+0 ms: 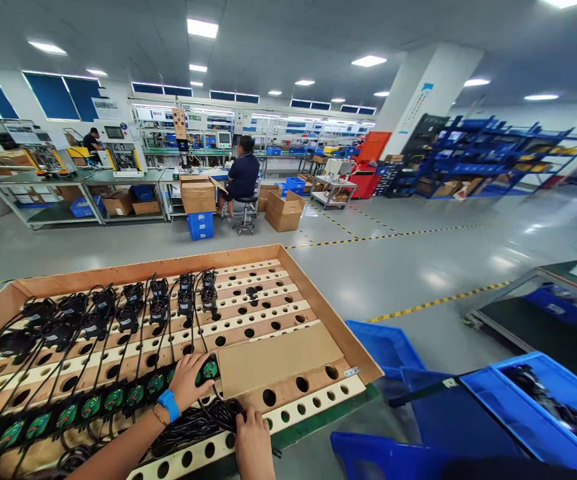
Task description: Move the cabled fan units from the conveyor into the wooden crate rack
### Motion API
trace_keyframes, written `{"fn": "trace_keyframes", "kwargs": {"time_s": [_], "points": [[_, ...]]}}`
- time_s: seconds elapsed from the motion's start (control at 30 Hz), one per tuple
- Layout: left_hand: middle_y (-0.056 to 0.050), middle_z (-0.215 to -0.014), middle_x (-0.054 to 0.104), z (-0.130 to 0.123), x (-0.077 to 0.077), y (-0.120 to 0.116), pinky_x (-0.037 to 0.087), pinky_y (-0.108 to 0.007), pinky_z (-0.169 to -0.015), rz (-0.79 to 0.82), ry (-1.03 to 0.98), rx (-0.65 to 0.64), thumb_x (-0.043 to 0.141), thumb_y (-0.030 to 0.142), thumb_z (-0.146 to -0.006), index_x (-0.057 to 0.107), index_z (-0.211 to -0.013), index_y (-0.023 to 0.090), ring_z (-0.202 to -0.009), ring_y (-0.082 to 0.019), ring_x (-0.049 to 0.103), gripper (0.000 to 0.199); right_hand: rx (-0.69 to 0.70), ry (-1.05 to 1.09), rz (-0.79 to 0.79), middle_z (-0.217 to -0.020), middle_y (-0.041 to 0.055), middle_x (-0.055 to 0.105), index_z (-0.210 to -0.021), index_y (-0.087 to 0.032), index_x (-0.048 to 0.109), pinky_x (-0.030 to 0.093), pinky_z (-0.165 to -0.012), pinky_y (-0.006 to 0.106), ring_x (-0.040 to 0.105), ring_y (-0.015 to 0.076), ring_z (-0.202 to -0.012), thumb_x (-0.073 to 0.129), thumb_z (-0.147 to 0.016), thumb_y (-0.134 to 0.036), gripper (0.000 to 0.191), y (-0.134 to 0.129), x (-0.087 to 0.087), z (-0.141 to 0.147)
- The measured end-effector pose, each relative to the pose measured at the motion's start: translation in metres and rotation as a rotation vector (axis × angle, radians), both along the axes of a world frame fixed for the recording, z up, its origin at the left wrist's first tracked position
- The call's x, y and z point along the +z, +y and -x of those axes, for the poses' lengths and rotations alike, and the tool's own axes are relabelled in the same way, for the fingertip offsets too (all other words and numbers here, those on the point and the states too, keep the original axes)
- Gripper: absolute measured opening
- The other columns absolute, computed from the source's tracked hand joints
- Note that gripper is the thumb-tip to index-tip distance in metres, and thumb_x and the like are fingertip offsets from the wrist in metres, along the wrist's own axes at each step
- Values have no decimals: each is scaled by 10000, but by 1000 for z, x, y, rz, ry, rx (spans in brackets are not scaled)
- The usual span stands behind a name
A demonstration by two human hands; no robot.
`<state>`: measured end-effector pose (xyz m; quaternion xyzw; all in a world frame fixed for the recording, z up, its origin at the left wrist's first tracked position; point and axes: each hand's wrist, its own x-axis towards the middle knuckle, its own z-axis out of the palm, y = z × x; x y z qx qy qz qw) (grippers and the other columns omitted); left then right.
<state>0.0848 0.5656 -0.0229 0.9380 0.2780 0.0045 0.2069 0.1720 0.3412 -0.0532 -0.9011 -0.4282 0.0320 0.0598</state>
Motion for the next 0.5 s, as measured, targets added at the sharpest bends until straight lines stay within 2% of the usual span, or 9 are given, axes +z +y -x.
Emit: {"fn": "trace_keyframes", "kwargs": {"time_s": [0.07, 0.13, 0.23, 0.3, 0.37, 0.43, 0.5], "points": [[-114, -1448, 579, 1, -5, 2, 374, -558, -1166, -10, -28, -15, 581, 470, -894, 491, -1505, 210, -1327, -356, 484, 670, 221, -50, -77, -1251, 94, 720, -1004, -230, 734, 553, -942, 440, 672, 277, -1080, 602, -880, -162, 193, 3, 10, -24], [-104, -1410, 605, 2, -10, 2, 411, -537, -1130, -23, -63, -25, 602, 454, -881, 508, -1492, 224, -1282, -344, 515, 659, 426, -74, -127, -1383, 58, 663, -1097, -236, 708, 505, -1086, 453, 619, 250, -1231, 537, -949, -234, 226, 6, 21, -44], [-91, -1394, 621, 3, -19, 2, 429, -514, -1108, -57, -92, -19, 610, 438, -875, 527, -1477, 248, -1272, -339, 528, 636, 542, 36, -38, -1531, 76, 534, -1219, -191, 656, 396, -1225, 502, 467, 252, -1432, 450, -978, -226, 319, 9, 34, -60], [-90, -1384, 633, 1, -24, 3, 435, -507, -1105, -89, -106, -18, 616, 434, -872, 538, -1469, 247, -1269, -339, 538, 631, 546, 148, 21, -1622, 115, 390, -1336, -141, 577, 325, -1272, 536, 328, 265, -1522, 434, -931, -165, 430, 7, 39, -61], [-93, -1357, 654, -1, -27, 5, 448, -491, -1094, -130, -135, -28, 616, 433, -875, 562, -1447, 231, -1250, -331, 559, 609, 498, 255, 16, -1679, 125, 256, -1416, -125, 494, 257, -1298, 553, 205, 266, -1567, 445, -853, -120, 566, 0, 45, -56], [-101, -1304, 683, -1, -28, 7, 478, -469, -1052, -179, -177, -45, 593, 448, -890, 593, -1411, 211, -1204, -317, 590, 573, 398, 324, -55, -1690, 135, 228, -1411, -142, 495, 254, -1295, 554, 176, 274, -1575, 464, -789, -100, 624, -11, 51, -44], [-115, -1234, 710, 6, -30, 12, 513, -448, -980, -230, -229, -74, 546, 500, -905, 623, -1363, 187, -1136, -311, 623, 560, 254, 331, -184, -1668, 161, 286, -1384, -161, 517, 311, -1269, 537, 234, 282, -1560, 478, -759, -88, 631, -22, 53, -23]]}}
